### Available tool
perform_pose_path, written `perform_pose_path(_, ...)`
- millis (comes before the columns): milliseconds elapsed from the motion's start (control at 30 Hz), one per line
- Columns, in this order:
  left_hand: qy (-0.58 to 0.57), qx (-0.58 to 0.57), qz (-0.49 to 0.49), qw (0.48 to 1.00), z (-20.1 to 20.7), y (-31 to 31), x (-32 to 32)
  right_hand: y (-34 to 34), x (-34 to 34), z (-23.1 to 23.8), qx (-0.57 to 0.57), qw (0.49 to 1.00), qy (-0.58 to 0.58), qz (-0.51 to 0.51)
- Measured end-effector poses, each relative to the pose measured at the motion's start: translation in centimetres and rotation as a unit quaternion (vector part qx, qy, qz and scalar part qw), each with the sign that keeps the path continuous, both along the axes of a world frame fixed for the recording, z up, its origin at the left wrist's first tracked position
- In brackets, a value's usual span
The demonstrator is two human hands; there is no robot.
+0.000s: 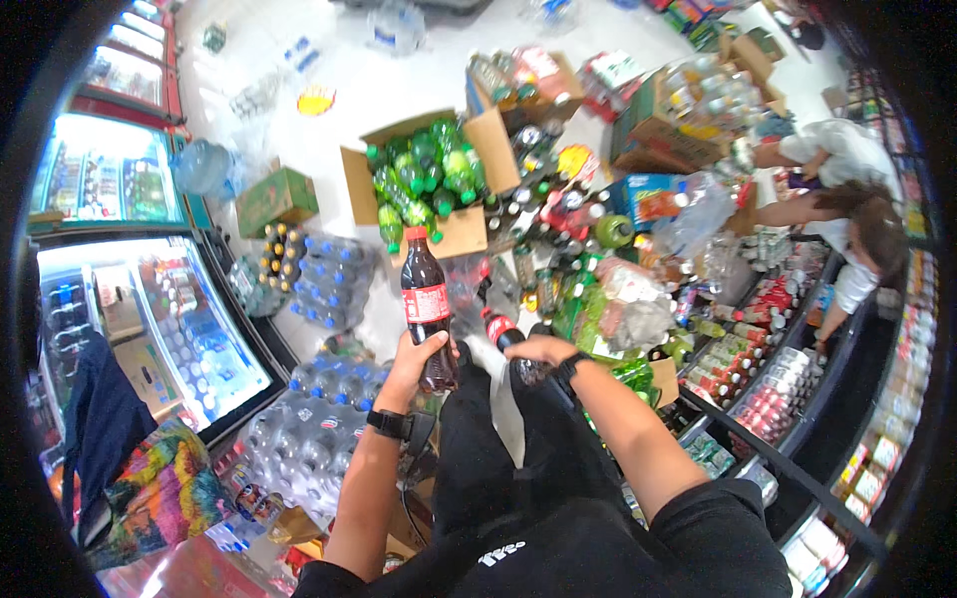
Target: The person unloads bottles of soda from plastic-wrapped packs and cardboard boxes on the floor and places them onto a retail shelf.
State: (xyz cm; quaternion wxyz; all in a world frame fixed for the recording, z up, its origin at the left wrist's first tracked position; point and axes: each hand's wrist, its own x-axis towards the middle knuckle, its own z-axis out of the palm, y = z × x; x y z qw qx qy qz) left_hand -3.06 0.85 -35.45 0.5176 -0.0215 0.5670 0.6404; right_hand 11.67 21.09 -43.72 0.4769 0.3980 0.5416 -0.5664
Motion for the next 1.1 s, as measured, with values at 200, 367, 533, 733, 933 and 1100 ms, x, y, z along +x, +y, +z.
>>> perform_pose_path(200, 0.023, 0.216, -0.091, 0.972, 15.8, 4.6, -1.5, 0.0, 10.3, 15.9, 0.021, 0.98, 0.142, -0.139)
perform_pose_path(367, 0.002, 0.329, -0.195, 0.924, 23.8, 7.3, 2.4, -6.6, 18.4, 24.2, 0.015, 0.894, 0.182, -0.41)
perform_pose_path(533, -0.017, 0.389, -0.227, 0.893, 29.5, 9.5, 9.3, -13.3, 20.9, 31.7, -0.017, 0.725, 0.377, -0.577)
perform_pose_path(733, -0.141, 0.349, -0.307, 0.874, 33.7, 10.0, 17.7, -16.8, 23.9, 37.0, 0.087, 0.654, 0.487, -0.572)
perform_pose_path(933, -0.147, 0.275, -0.396, 0.864, 36.4, 9.6, 24.9, -20.6, 29.2, 39.1, 0.209, 0.574, 0.462, -0.643)
perform_pose_path(1100, -0.111, 0.281, -0.424, 0.854, 37.8, 8.5, 30.0, -22.3, 33.0, 38.7, 0.196, 0.496, 0.475, -0.7)
